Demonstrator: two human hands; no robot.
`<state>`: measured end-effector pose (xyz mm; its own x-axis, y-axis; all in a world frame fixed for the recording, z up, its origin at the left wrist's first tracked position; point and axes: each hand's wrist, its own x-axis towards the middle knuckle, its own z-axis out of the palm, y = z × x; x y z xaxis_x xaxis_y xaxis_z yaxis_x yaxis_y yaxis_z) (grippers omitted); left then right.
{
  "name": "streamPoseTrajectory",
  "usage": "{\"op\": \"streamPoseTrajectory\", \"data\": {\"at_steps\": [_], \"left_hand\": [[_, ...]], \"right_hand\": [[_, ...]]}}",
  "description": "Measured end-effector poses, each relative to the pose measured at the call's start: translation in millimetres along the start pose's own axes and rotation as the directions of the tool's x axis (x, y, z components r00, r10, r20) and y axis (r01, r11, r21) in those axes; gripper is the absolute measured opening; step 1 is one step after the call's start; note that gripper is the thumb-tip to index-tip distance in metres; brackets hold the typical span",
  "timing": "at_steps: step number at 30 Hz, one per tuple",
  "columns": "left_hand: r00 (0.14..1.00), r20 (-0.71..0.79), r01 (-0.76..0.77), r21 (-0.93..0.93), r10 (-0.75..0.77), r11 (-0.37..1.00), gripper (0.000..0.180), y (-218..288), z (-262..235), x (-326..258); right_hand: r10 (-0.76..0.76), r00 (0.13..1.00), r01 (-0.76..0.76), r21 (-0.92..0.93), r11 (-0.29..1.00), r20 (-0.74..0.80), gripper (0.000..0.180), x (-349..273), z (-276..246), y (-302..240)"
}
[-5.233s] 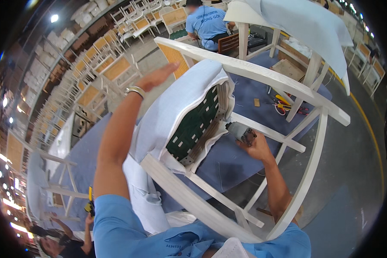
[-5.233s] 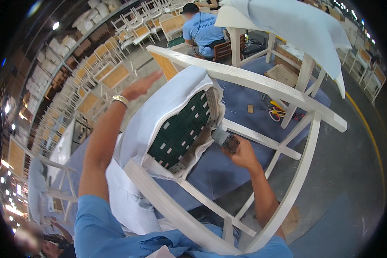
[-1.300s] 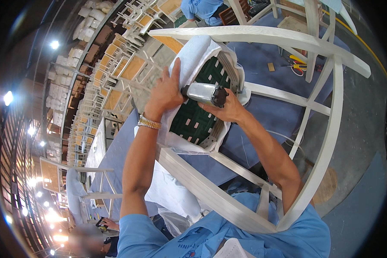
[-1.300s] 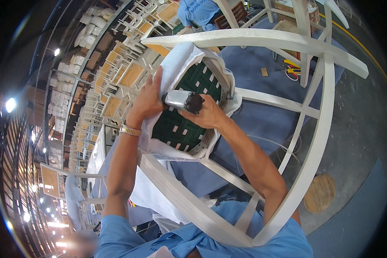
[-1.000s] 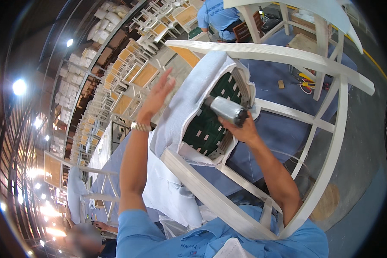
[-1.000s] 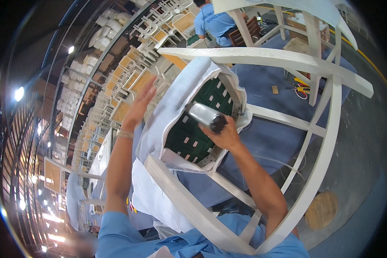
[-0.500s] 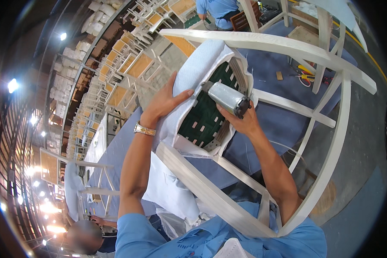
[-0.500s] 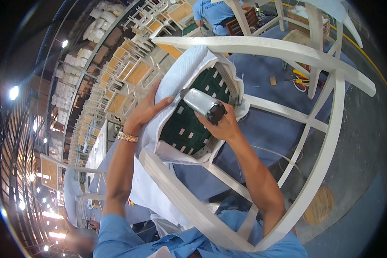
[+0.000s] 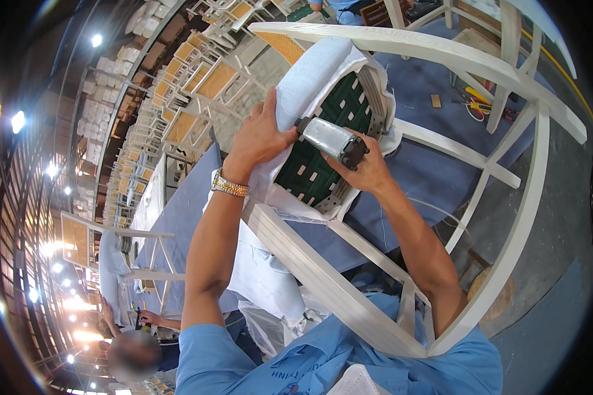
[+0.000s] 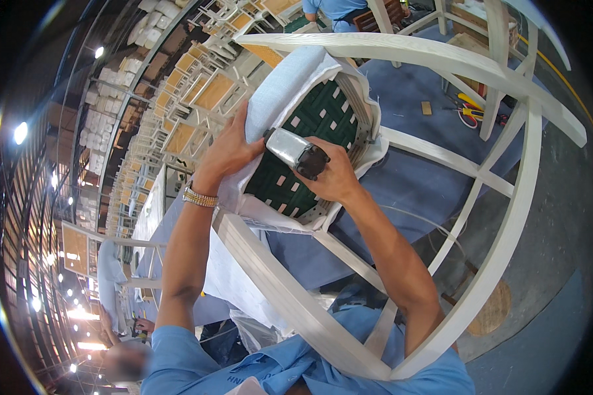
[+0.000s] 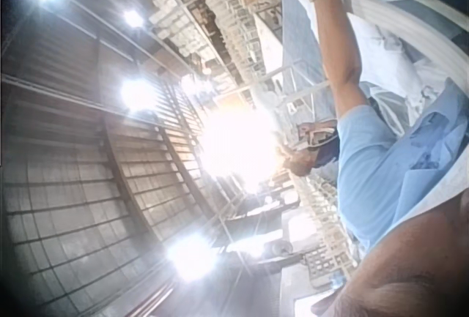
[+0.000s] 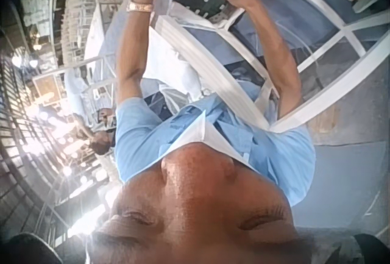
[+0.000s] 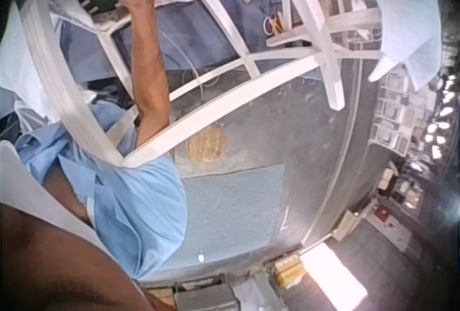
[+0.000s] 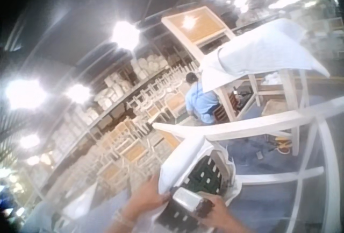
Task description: The person staples light blue fabric onto the underside of a white wooden chair frame using a pneumatic staple gun. They repeatedly reposition the chair, pull the fabric taut, and apply staples along the edges. The person also uses a yellow utility knife to trim excess fabric and adjusts the chair orientation multiple times.
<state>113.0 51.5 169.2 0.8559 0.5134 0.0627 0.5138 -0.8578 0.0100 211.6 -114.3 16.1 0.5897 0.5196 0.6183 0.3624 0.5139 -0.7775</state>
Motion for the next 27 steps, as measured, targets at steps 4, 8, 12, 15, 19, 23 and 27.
{"op": "streamPoseTrajectory", "data": {"at_steps": [4,8,12,15,19,23,27], "left_hand": [[1.000,0.021,0.011,0.012,-0.011,1.000,0.099,8,-3,-4],[1.000,0.027,-0.017,0.061,0.015,0.998,0.104,8,-2,-3],[0.999,-0.008,-0.048,0.101,0.049,0.994,0.111,2,8,-5],[0.998,0.027,-0.062,0.160,0.059,0.985,0.112,21,1,-15],[0.920,-0.006,-0.384,0.182,0.391,0.905,0.103,17,-6,-34],[0.972,0.015,-0.157,-0.700,0.234,0.697,0.073,-46,-42,-4],[0.985,0.151,0.170,-0.702,-0.089,0.691,0.075,-99,-9,10]], "right_hand": [[-0.008,0.999,0.010,-0.038,0.999,0.036,0.040,1,-2,-4],[-0.056,0.995,0.063,-0.082,0.995,0.080,0.040,-1,-3,-3],[0.013,0.986,-0.018,0.031,0.999,0.166,0.042,-3,0,-6],[-0.013,0.984,0.012,0.003,1.000,0.176,0.045,0,0,-9],[-0.068,0.996,0.070,-0.043,0.997,0.063,0.051,-6,0,-9],[0.108,0.987,-0.110,-0.006,0.994,-0.115,0.042,-24,4,-6],[0.221,0.964,-0.223,-0.001,0.975,-0.147,0.032,-35,-5,-12]]}}
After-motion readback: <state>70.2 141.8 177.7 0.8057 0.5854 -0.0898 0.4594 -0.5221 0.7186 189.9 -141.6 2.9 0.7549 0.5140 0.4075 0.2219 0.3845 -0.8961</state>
